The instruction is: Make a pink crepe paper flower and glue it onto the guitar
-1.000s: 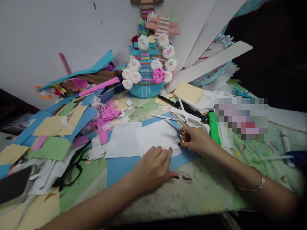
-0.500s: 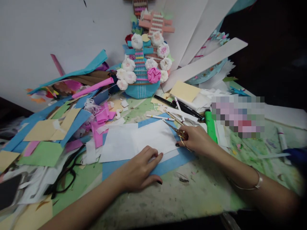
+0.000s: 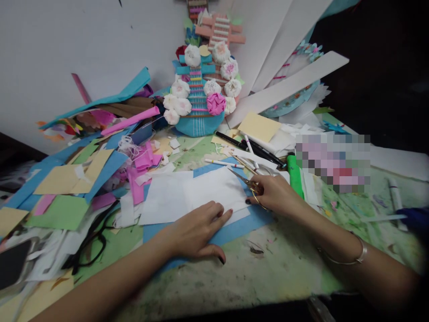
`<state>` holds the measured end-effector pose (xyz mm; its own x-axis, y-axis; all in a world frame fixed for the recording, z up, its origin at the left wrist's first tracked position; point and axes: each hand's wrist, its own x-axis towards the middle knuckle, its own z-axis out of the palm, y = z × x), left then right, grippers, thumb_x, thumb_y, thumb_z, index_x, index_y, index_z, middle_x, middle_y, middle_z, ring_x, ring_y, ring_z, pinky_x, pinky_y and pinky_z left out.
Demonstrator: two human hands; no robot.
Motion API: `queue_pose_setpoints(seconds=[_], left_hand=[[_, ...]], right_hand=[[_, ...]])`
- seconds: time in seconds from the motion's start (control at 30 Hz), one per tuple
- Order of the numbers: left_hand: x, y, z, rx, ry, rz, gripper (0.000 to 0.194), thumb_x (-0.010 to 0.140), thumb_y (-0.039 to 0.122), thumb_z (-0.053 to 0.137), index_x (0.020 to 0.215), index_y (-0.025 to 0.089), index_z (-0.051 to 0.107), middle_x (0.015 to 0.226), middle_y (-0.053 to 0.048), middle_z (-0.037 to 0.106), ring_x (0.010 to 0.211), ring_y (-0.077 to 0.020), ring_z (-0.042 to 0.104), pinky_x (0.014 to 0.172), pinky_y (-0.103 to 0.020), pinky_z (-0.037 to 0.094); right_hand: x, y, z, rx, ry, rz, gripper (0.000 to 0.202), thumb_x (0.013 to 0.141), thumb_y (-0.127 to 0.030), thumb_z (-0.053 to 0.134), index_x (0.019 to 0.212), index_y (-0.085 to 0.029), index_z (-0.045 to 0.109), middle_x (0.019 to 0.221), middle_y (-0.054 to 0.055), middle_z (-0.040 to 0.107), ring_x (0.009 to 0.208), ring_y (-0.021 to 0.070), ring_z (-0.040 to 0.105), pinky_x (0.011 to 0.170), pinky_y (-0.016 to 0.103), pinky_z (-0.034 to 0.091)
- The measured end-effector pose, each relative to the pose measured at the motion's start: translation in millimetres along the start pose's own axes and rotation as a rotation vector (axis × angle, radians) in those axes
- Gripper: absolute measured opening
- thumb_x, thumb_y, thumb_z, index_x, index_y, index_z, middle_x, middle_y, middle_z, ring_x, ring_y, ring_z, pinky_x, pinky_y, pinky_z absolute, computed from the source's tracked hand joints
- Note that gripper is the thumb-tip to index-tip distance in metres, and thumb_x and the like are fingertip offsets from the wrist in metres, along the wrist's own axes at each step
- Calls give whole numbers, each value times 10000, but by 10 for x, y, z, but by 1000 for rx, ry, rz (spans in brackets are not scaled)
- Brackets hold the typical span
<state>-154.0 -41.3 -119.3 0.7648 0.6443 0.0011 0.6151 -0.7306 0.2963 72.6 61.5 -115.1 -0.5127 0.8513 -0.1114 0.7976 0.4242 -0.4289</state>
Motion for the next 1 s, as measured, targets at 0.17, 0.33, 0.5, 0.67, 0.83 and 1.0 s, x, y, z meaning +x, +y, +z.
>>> queue_pose_setpoints(seconds=[0.17, 0.33, 0.5, 0.67, 0.83, 1.0], left_hand=[[33, 22, 41, 37, -21, -18, 963, 748, 759, 319, 1401, 53, 253, 1046, -178, 520, 884, -261, 480, 805, -417, 436], [93, 54, 16, 89, -71, -51, 981, 731, 793, 257, 1404, 79, 267, 1055, -167, 527, 825, -247, 489, 723, -379, 423], [166, 67, -19, 130, -91, -66, 995, 714, 813, 226, 1412, 104, 257, 1020, -140, 529, 801, -235, 492, 682, -350, 398], [259, 103, -70, 184, -125, -102, 988, 693, 832, 213, 1420, 164, 257, 976, -97, 533, 732, -212, 500, 581, -313, 355], [320, 108, -82, 191, -139, -154, 944, 696, 831, 210, 1429, 238, 246, 937, -79, 541, 710, -211, 520, 540, -300, 321], [357, 123, -77, 167, -135, -212, 864, 718, 815, 181, 1423, 320, 240, 905, -68, 540, 709, -218, 528, 540, -291, 314]], right_hand=[[-7, -4, 2, -24, 3, 4, 181, 657, -290, 701, 781, -198, 607, 647, 0, 605, 611, 163, 537, 516, 249, 276], [-3, 5, 9, -26, -4, 7, 198, 659, -300, 696, 811, -201, 615, 665, 7, 617, 626, 173, 551, 526, 252, 281], [1, -1, -4, -24, -5, 1, 201, 661, -305, 698, 815, -199, 623, 665, 12, 624, 626, 176, 553, 525, 255, 286], [-6, -5, -9, -24, -3, 4, 202, 653, -298, 700, 814, -198, 628, 666, 17, 628, 623, 177, 552, 514, 255, 276], [-2, -4, -5, -27, 4, 2, 174, 647, -281, 694, 783, -199, 622, 663, 11, 631, 627, 176, 551, 511, 252, 269], [-3, 2, -15, -20, -3, 7, 153, 654, -266, 677, 781, -198, 625, 658, 7, 633, 619, 175, 547, 515, 250, 263]])
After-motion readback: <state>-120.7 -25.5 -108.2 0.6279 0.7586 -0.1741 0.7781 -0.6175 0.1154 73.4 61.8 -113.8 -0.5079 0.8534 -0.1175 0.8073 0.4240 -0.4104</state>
